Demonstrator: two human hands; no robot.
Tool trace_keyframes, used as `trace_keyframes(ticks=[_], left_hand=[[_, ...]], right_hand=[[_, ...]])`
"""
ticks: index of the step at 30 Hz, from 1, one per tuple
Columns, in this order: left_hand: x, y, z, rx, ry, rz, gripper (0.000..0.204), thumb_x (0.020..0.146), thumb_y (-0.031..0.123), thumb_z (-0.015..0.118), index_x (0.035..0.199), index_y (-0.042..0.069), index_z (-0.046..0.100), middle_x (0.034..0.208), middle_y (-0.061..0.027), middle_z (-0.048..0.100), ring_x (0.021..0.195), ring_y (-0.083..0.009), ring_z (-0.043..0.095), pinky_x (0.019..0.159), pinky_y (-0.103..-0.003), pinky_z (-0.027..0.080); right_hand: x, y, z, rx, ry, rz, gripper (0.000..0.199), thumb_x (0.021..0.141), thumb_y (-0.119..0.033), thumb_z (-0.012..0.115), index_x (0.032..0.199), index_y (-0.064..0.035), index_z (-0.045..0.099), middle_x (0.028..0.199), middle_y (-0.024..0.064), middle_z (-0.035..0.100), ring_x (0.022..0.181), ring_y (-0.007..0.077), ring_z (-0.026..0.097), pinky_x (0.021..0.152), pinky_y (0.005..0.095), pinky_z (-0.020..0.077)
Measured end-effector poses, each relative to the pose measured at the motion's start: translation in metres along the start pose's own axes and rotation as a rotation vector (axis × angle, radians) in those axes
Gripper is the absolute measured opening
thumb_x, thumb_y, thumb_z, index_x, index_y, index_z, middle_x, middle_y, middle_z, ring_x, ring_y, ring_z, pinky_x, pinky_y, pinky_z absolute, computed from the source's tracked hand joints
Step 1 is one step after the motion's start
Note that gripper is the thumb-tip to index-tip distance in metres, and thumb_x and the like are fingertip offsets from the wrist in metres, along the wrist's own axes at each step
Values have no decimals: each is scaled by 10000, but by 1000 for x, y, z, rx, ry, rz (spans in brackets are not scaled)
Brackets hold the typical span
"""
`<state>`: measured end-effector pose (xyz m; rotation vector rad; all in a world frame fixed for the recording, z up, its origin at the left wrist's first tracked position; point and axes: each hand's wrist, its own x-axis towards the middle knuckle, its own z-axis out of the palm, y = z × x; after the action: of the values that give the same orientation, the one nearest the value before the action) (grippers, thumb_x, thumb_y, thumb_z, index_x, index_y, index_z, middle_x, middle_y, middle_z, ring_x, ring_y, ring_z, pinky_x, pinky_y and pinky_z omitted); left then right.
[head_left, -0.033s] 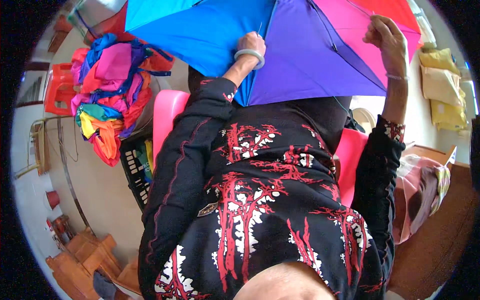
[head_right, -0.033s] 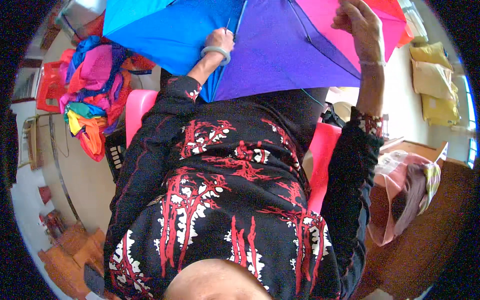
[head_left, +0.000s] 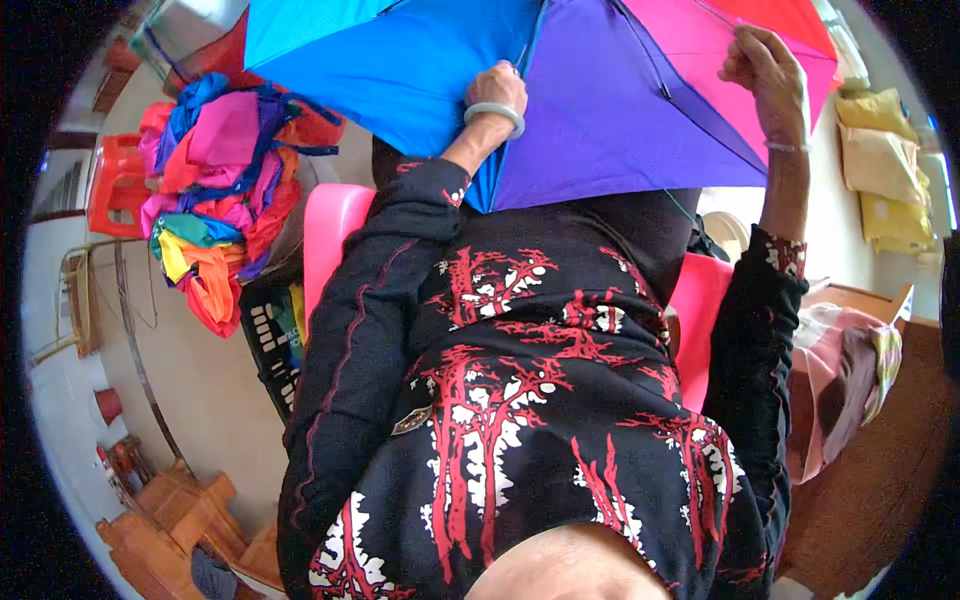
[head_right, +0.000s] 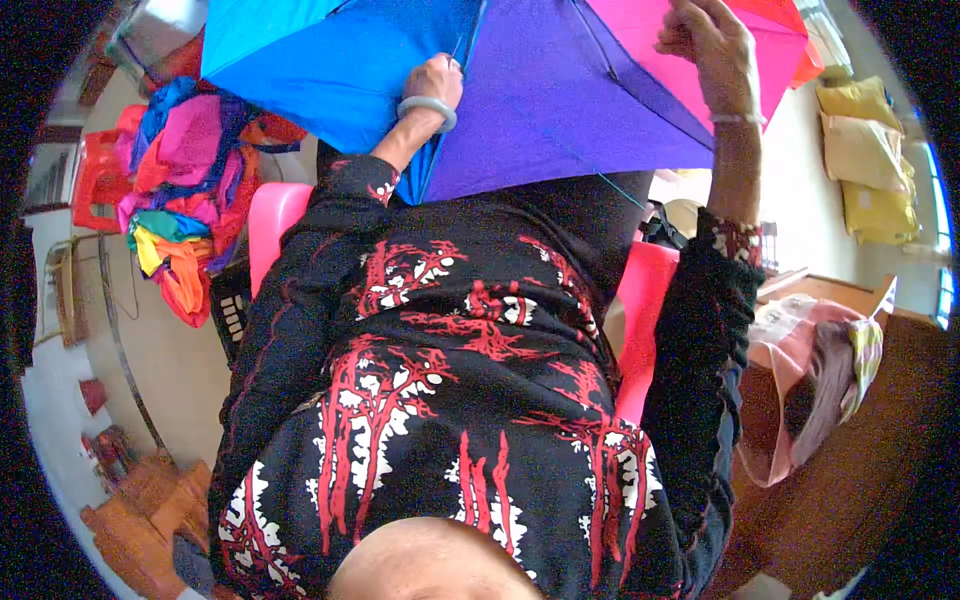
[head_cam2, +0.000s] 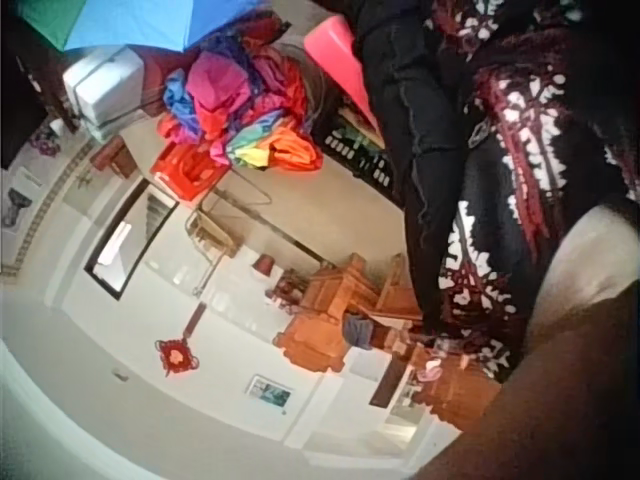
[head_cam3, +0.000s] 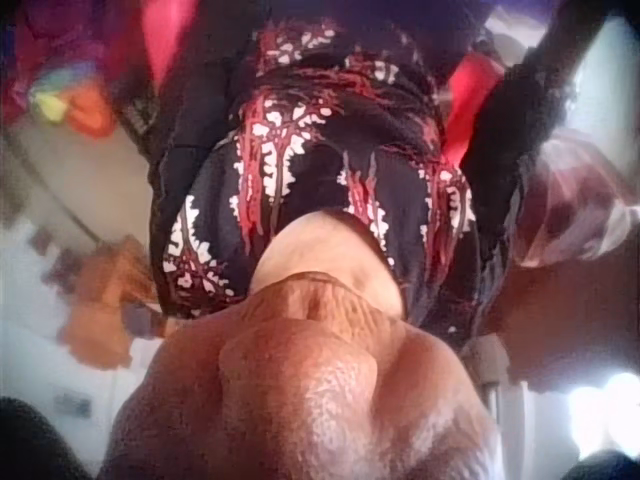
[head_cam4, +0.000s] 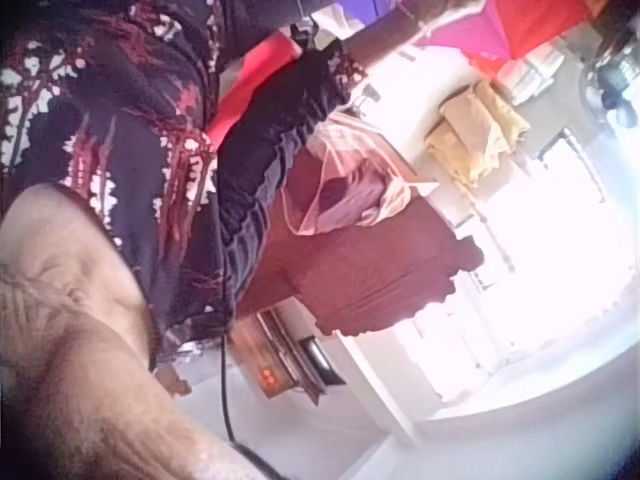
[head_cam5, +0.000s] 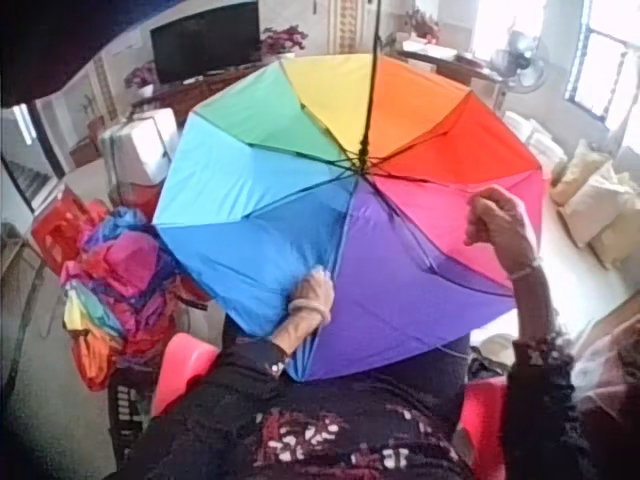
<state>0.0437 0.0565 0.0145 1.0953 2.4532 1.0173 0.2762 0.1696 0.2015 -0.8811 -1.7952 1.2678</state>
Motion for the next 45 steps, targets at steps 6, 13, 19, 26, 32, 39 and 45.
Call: trace_keyframes(ticks=[6,13,19,26,32,39,45], left_hand=[[-11,15,-10,-182,104,872,83,706,62,514,774,27,547,702,-117,556,689,-293,562,612,-353,470],[-24,15,1,-225,-350,1080,117,692,90,547,796,36,538,725,-116,549,676,-291,551,631,-346,467],[-28,11,0,-19,-426,903,123,719,134,526,778,26,526,725,-126,561,672,-293,555,623,-349,463],[-31,17,6,-267,-534,748,143,766,154,512,788,12,511,691,-113,568,628,-214,560,586,-309,444],[-28,23,3,-484,-685,608,158,768,155,517,802,1,513,651,-51,537,606,-121,496,580,-264,416],[-28,13,9,-483,-566,603,150,769,146,518,816,4,520,659,-72,553,628,-120,520,577,-266,424],[-34,23,3,-302,-475,707,143,774,144,513,838,16,523,696,-134,582,667,-194,591,588,-295,451]], right_hand=[[6,24,-6,142,-12,-34,196,823,-150,518,937,5,553,739,58,560,634,132,565,591,274,515],[0,19,-3,118,73,-16,192,819,-150,524,929,5,550,723,61,557,625,130,560,571,272,516],[-2,13,-3,97,175,-27,184,818,-145,522,920,6,549,714,58,554,603,120,547,559,260,511],[-2,15,-3,129,159,-12,185,819,-147,520,910,11,548,705,54,549,594,114,540,551,263,509],[-1,18,0,146,144,-33,189,812,-143,526,909,18,548,702,66,549,589,126,543,543,269,509],[1,7,-22,243,221,-174,159,808,-108,508,883,28,542,685,64,522,570,145,521,528,285,493],[4,-3,-68,460,170,-181,131,807,-82,483,860,33,519,665,33,457,566,128,435,556,290,418]])
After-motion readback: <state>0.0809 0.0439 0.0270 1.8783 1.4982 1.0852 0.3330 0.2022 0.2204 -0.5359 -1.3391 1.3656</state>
